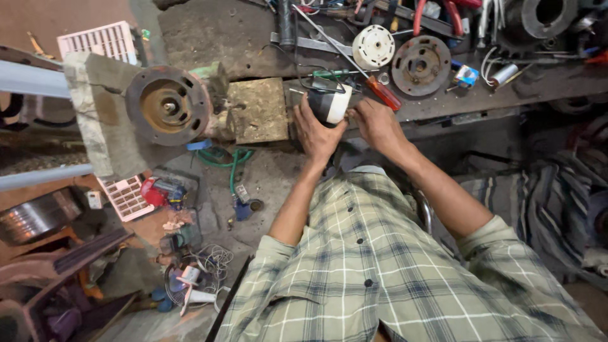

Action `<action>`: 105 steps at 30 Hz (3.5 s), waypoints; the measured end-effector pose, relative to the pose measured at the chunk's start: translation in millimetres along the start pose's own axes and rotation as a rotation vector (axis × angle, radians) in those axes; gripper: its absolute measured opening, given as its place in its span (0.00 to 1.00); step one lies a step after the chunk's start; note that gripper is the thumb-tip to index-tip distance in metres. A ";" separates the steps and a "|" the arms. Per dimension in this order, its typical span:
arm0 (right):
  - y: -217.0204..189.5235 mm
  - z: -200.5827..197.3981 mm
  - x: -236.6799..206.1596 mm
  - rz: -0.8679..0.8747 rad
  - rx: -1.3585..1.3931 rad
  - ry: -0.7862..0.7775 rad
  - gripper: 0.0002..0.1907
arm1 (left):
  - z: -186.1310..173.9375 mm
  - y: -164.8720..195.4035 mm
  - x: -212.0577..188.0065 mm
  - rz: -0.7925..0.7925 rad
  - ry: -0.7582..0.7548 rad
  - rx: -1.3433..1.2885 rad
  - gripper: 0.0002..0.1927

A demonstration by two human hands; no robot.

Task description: The person works on a small cylindrical motor on a cluttered workbench. They use a screwdriver to tighten screws on the motor housing, then use a metal rod to adjust internal components. The person repeatedly handles the motor and tools while performing adjustments.

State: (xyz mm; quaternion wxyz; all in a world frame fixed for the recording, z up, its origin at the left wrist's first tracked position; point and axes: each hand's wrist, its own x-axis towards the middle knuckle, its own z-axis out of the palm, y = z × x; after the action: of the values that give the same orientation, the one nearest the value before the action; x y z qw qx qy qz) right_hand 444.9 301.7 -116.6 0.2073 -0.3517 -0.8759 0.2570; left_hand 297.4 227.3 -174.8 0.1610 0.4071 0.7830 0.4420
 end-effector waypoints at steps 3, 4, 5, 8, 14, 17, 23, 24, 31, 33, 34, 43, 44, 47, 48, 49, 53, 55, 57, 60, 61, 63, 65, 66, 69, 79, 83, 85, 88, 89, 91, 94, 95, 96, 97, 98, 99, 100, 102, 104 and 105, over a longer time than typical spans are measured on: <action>11.1 -16.6 -4.5 0.065 0.030 -0.035 0.07 | -0.2 -0.8 2.8 0.024 -0.007 0.057 0.59; 17.5 -23.3 -6.6 0.101 0.030 -0.046 0.09 | -0.1 -1.3 4.5 0.039 -0.007 0.080 0.59; 24.9 -30.4 -9.3 0.124 -0.024 0.033 0.08 | -1.0 -2.6 5.6 0.054 -0.009 0.089 0.59; 53.5 -49.9 -18.4 0.242 -0.154 0.231 0.08 | -4.3 -6.6 7.0 0.074 -0.031 0.094 0.58; 95.8 -55.3 -25.1 0.152 -0.349 0.249 0.11 | -4.9 -6.4 10.7 0.094 -0.023 0.101 0.57; 97.7 -55.7 -27.9 0.169 -0.394 0.214 0.10 | -7.0 -5.3 13.2 0.061 -0.053 0.110 0.57; 86.4 -63.7 -23.5 0.158 -0.449 0.203 0.12 | -14.1 -5.3 21.6 0.045 -0.104 0.169 0.60; 85.6 -63.9 -21.9 0.138 -0.444 0.200 0.14 | -13.9 -4.6 24.5 0.023 -0.130 0.163 0.60; 96.3 -59.8 -15.4 -0.011 -0.559 0.109 0.10 | -23.1 -11.3 41.2 -0.170 -0.298 0.211 0.60; 99.5 -59.2 -15.4 0.006 -0.558 0.070 0.06 | -25.4 -16.6 47.6 -0.066 -0.217 0.118 0.59; 100.1 -58.6 -15.3 0.008 -0.573 0.091 0.08 | -27.0 -19.0 49.3 -0.014 -0.174 0.073 0.59; 72.0 -39.4 10.4 0.181 0.035 0.402 0.06 | -27.1 -17.5 47.9 -0.182 -0.203 0.023 0.58; 60.4 -31.8 16.0 0.220 0.148 0.412 0.05 | -26.8 -17.5 47.9 -0.168 -0.201 0.027 0.58; 14.0 -6.1 27.4 0.443 0.600 0.264 0.04 | -27.0 -19.4 46.4 -0.152 -0.200 0.053 0.58; -2.0 0.8 30.5 0.403 0.643 0.234 0.05 | -26.8 -20.0 46.1 -0.148 -0.198 0.064 0.58; -14.5 4.7 35.8 0.359 0.684 0.206 0.06 | -26.1 -20.4 46.6 -0.141 -0.195 0.074 0.58; -39.2 -0.8 50.4 0.239 0.334 0.246 0.05 | -23.2 -18.3 46.8 -0.143 -0.199 0.041 0.58; -39.1 -5.9 53.2 0.163 0.338 0.255 0.05 | -22.6 -16.1 46.7 -0.107 -0.173 0.017 0.58; -34.8 -6.3 53.3 0.135 0.367 0.237 0.06 | -23.3 -13.9 47.3 -0.134 -0.184 0.014 0.57; -26.9 2.6 49.8 0.164 0.428 0.234 0.06 | -25.7 -11.5 48.2 -0.140 -0.193 0.001 0.56; -23.8 5.8 49.1 0.183 0.450 0.237 0.06 | -26.0 -10.9 49.0 -0.137 -0.192 -0.006 0.56; -18.5 10.2 48.3 0.182 0.550 0.226 0.06 | -26.4 -10.4 50.1 -0.132 -0.194 0.029 0.57; -16.1 11.1 48.3 0.148 0.597 0.216 0.07 | -26.2 -10.6 50.6 -0.122 -0.188 0.054 0.57; -16.1 9.9 48.7 0.119 0.592 0.213 0.08 | -25.8 -10.8 50.3 -0.114 -0.187 0.060 0.58; -23.2 2.8 50.5 0.007 0.421 0.214 0.08 | -24.6 -11.7 49.9 -0.123 -0.206 0.061 0.58; -53.7 -16.9 62.8 -0.038 0.107 0.219 0.10 | -29.1 -13.5 60.5 -0.141 -0.302 0.015 0.59; -53.4 -13.7 61.4 -0.009 0.115 0.213 0.09 | -28.8 -14.4 58.4 -0.156 -0.281 0.058 0.57; -51.0 -12.3 61.7 -0.041 0.081 0.237 0.08 | -28.1 -15.9 57.4 -0.108 -0.244 0.034 0.55; -45.8 -13.3 65.2 -0.042 0.225 0.122 0.10 | -27.6 -17.9 58.6 -0.099 -0.227 -0.029 0.54; -44.6 -14.2 66.6 -0.034 0.174 0.100 0.09 | -27.5 -18.2 59.7 -0.058 -0.209 0.002 0.54; -43.0 -17.1 69.9 -0.018 0.067 0.054 0.07 | -26.1 -17.8 61.7 0.024 -0.174 0.060 0.54; -44.2 -21.5 76.3 -0.072 -0.055 0.059 0.09 | -24.8 -17.1 62.6 -0.163 -0.277 0.046 0.53; -45.1 -22.9 78.6 -0.047 -0.022 0.030 0.09 | -25.3 -16.3 63.5 -0.153 -0.271 0.037 0.53; -46.4 -24.0 80.3 -0.022 0.010 0.003 0.09 | -26.0 -16.5 63.7 -0.143 -0.266 0.028 0.53; -47.9 -24.6 80.7 0.005 0.041 -0.025 0.10 | -26.2 -17.5 64.0 -0.132 -0.262 0.019 0.53; -48.3 -25.6 80.6 -0.012 0.045 -0.025 0.10 | -26.5 -19.3 65.5 -0.096 -0.247 0.021 0.54; -48.2 -26.6 78.3 -0.027 0.049 -0.023 0.10 | -27.6 -20.0 66.1 -0.059 -0.233 0.024 0.55; -46.9 -27.7 74.3 -0.038 0.052 -0.026 0.11 | -28.2 -20.4 65.7 -0.025 -0.224 0.025 0.57; -37.5 -34.7 59.6 -0.052 0.058 0.087 0.14 | -29.2 -20.4 64.1 -0.073 -0.249 0.057 0.57; -16.0 -46.1 41.8 0.034 -0.012 0.163 0.11 | -31.2 -20.4 58.2 -0.146 -0.283 0.072 0.57; -1.2 -53.5 31.9 0.126 -0.088 0.188 0.06 | -31.7 -20.3 55.7 -0.189 -0.303 0.070 0.57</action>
State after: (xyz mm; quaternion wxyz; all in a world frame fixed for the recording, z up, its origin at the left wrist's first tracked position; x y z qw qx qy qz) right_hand 452.1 340.3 -68.2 0.2561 -0.4373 -0.8394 0.1967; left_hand 233.6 247.3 -167.8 0.3036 0.3992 0.7994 0.3308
